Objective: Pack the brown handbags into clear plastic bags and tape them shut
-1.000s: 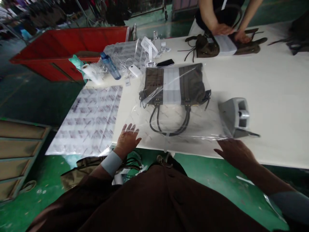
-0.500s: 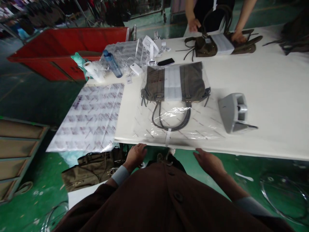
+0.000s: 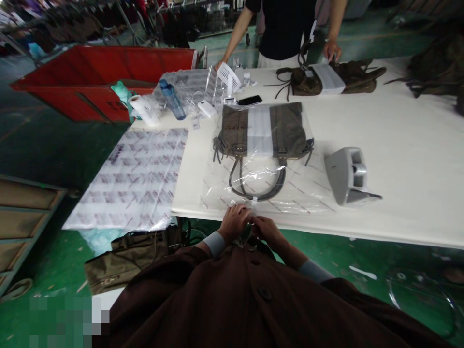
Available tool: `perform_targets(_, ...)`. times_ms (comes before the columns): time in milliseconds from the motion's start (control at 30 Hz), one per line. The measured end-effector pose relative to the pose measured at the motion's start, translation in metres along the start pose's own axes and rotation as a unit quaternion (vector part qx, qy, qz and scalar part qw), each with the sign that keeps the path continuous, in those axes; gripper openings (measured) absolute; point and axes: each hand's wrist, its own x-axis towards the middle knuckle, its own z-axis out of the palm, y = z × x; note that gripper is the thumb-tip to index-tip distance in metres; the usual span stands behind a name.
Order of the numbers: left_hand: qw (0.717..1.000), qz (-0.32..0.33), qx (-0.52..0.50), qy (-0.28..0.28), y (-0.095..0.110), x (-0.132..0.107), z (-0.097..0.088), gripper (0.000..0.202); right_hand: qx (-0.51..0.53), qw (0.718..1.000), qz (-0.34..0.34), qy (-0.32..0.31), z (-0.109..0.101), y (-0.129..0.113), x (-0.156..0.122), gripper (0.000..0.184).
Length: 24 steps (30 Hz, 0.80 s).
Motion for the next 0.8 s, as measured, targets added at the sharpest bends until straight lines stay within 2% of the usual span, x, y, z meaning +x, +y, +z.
perform_targets(67,1.000,0.005,-0.008,0.014,-0.002,0.009,0.004,0.030,-0.061,0.997,-0.049,-0.005,-0.010,-0.013,-0.004,0.037)
perform_targets(133,0.999,0.009,-0.023,0.041,-0.004,0.017,0.007,0.028,-0.171,0.976,-0.124,0.057,-0.023,-0.024,-0.007,0.042)
perform_targets(167,0.998,0.010,-0.033,0.057,-0.005,0.019,0.008,0.028,-0.243,0.948,-0.173,0.115,-0.029,-0.027,-0.008,0.042)
perform_targets(200,0.997,0.011,-0.043,0.070,-0.005,0.020,0.009,0.028,-0.318,0.904,-0.224,0.179,-0.036,-0.028,-0.008,0.040)
perform_targets(267,0.995,0.011,-0.057,0.083,-0.006,0.020,0.011,0.028,-0.453,0.792,-0.310,0.267,-0.048,-0.025,-0.004,0.042)
perform_targets(300,0.995,0.009,-0.059,0.080,-0.006,0.019,0.011,0.027,-0.502,0.745,-0.340,0.277,-0.052,-0.022,-0.001,0.045)
perform_targets(333,0.995,0.008,-0.058,0.075,-0.006,0.018,0.012,0.027,-0.537,0.711,-0.361,0.274,-0.054,-0.019,0.004,0.045)
perform_targets(400,0.997,0.005,-0.054,0.063,-0.005,0.016,0.013,0.026,-0.572,0.673,-0.387,0.263,-0.057,-0.016,0.016,0.037)
perform_targets(467,0.997,-0.001,-0.051,0.055,-0.003,0.016,0.013,0.025,-0.581,0.657,-0.400,0.264,-0.057,-0.019,0.028,0.027)
perform_targets(567,0.997,-0.017,-0.055,0.050,0.002,0.020,0.012,0.027,-0.567,0.652,-0.418,0.280,-0.059,-0.034,0.035,0.026)
perform_targets(700,0.998,-0.014,-0.045,0.051,0.013,0.031,0.011,0.029,-0.516,0.653,-0.454,0.317,-0.065,-0.051,0.025,0.020)
perform_targets(800,0.996,-0.021,-0.025,0.083,0.018,0.045,0.012,0.027,-0.496,0.642,-0.496,0.309,-0.067,-0.047,0.012,0.012)
